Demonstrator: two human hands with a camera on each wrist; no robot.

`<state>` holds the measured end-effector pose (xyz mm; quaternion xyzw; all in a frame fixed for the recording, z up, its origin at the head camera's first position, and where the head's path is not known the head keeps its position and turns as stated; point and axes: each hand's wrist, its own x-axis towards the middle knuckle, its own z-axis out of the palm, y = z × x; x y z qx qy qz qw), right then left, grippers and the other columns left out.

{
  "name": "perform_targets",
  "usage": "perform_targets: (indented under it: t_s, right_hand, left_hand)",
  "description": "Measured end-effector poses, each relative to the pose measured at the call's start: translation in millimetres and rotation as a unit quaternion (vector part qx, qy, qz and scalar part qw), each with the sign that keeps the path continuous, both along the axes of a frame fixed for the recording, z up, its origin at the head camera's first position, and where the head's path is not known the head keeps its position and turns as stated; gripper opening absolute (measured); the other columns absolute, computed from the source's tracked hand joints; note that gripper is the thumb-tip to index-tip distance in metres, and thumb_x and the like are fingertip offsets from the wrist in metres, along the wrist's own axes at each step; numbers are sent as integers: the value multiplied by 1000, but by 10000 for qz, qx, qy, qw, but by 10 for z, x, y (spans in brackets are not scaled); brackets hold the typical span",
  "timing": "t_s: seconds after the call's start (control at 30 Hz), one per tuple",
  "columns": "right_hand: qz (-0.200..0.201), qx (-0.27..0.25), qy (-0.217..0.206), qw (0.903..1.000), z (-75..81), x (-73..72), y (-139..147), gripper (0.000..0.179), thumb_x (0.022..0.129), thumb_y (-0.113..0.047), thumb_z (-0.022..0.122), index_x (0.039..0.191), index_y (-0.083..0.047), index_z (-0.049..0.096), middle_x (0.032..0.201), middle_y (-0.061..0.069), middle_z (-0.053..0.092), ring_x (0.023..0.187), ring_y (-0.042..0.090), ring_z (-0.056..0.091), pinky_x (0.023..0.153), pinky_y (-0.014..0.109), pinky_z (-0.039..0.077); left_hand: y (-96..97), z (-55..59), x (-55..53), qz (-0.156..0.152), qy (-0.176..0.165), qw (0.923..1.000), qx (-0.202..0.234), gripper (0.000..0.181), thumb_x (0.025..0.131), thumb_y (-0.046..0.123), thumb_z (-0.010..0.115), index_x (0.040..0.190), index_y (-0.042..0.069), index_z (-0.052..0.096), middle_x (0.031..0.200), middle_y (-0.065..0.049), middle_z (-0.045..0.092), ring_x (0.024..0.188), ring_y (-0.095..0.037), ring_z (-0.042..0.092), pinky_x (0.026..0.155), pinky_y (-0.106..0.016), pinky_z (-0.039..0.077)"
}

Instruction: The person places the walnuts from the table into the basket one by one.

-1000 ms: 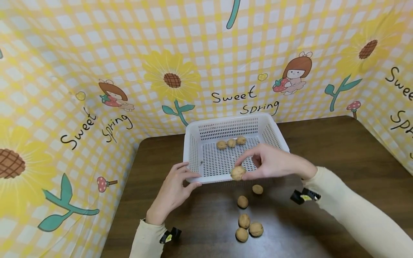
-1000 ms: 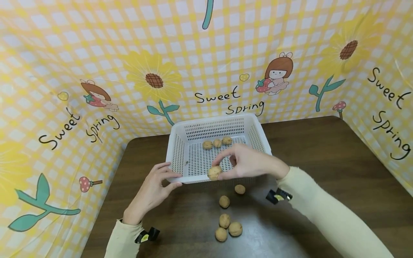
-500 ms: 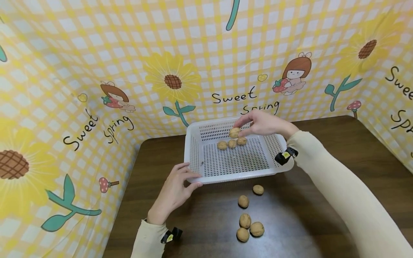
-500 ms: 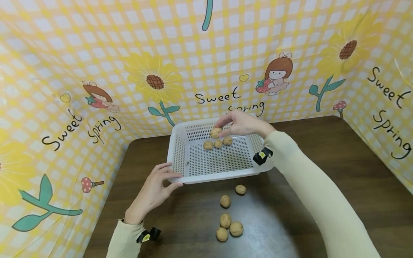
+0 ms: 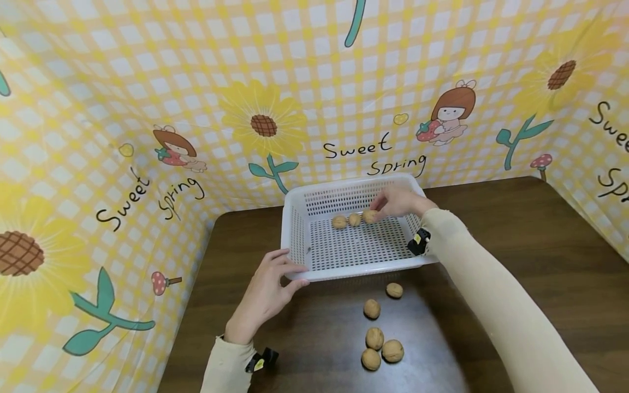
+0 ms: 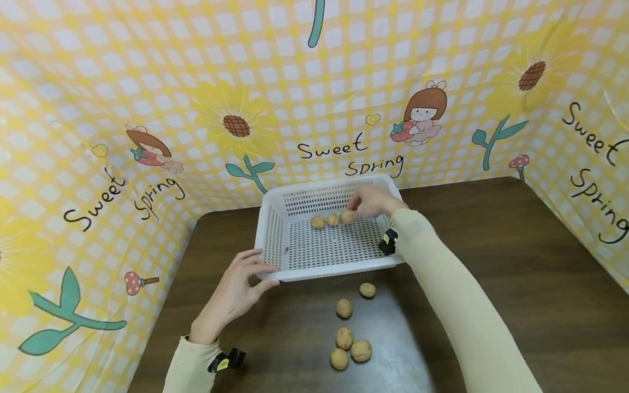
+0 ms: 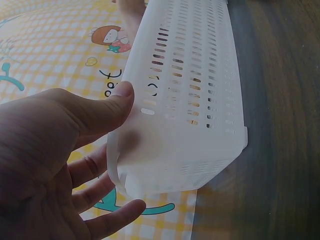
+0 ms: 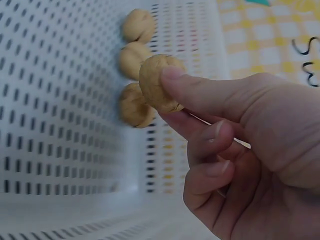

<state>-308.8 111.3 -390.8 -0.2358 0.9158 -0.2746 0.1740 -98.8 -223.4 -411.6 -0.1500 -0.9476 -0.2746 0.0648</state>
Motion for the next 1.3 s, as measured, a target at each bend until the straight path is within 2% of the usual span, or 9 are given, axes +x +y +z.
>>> perform_targets:
  t_s: [0.1, 0.3, 0.37, 0.57, 0.77, 0.97, 1.1, 1.17, 1.3]
  right_hand:
    - [-34, 76, -89, 9999, -114, -25, -13, 36, 93, -20, 84, 121, 0, 77, 121, 17, 78, 113, 31, 72, 100, 46, 60]
    - [-176, 145, -370, 9991, -236, -43, -26, 38, 91, -19, 86, 122, 1, 76, 122, 18, 77, 95, 25, 73, 73, 31, 61]
    - [-195, 131, -470, 9986, -249, -38, -25, 37, 91, -19, 86, 122, 0, 76, 123, 17, 76, 90, 24, 72, 68, 29, 60]
    - [-199, 54, -662, 9976, -274, -34, -48, 37, 92, -18, 85, 122, 1, 75, 123, 18, 75, 81, 18, 69, 72, 35, 63]
    - [-199, 123, -659, 9976, -282, -28, -75, 28, 93, -16, 84, 115, -1, 78, 114, 14, 77, 71, 16, 66, 69, 33, 61]
    - [-112, 172, -624, 9978, -281, -21, -61, 32, 93, -16, 83, 119, 2, 77, 116, 16, 77, 75, 18, 70, 72, 34, 63]
    - [-138, 185, -675, 9975, -159, 15, 5, 43, 95, -21, 81, 129, 3, 71, 124, 18, 74, 90, 25, 73, 78, 35, 62]
    - [-153, 129, -615, 9979, -32, 47, 51, 47, 96, -23, 80, 133, 3, 69, 126, 19, 73, 94, 29, 74, 80, 37, 62]
    - [0, -154, -276, 9995, 298, 145, 103, 44, 99, -22, 77, 135, 2, 69, 126, 19, 75, 89, 25, 73, 78, 36, 62]
  left_hand:
    - [-12, 1, 9, 23, 11, 10000, -1, 24, 88, 19, 89, 112, 14, 85, 114, -9, 78, 146, -34, 51, 116, -60, 49]
    - [-14, -1, 6, -29, 106, 9999, 37, 23, 88, 18, 89, 110, 14, 85, 114, -9, 78, 145, -35, 52, 116, -59, 49]
    - [-6, -2, 6, -43, 109, 9999, 40, 22, 88, 18, 89, 109, 14, 86, 114, -9, 78, 145, -36, 52, 116, -59, 49]
    - [3, 0, 7, -20, 93, 10000, 20, 22, 88, 18, 89, 109, 15, 86, 116, -9, 78, 145, -35, 52, 116, -59, 49]
    - [3, 3, 4, 5, 65, 10000, 21, 22, 88, 18, 89, 109, 15, 86, 119, -10, 78, 145, -35, 52, 116, -59, 49]
    - [6, -6, -4, 23, 37, 10000, 27, 23, 88, 18, 89, 110, 15, 86, 120, -9, 78, 146, -34, 52, 116, -58, 50]
    - [10, -18, -9, 18, 10, 10000, 15, 23, 88, 19, 89, 111, 16, 86, 119, -9, 78, 146, -33, 51, 115, -58, 50]
    - [10, -21, -9, 18, 1, 10000, 7, 23, 88, 19, 89, 111, 16, 86, 119, -8, 78, 146, -33, 51, 115, -58, 50]
    - [-7, -13, -1, 18, 23, 10000, -18, 24, 88, 20, 89, 112, 16, 85, 120, -9, 78, 146, -34, 51, 115, -58, 50]
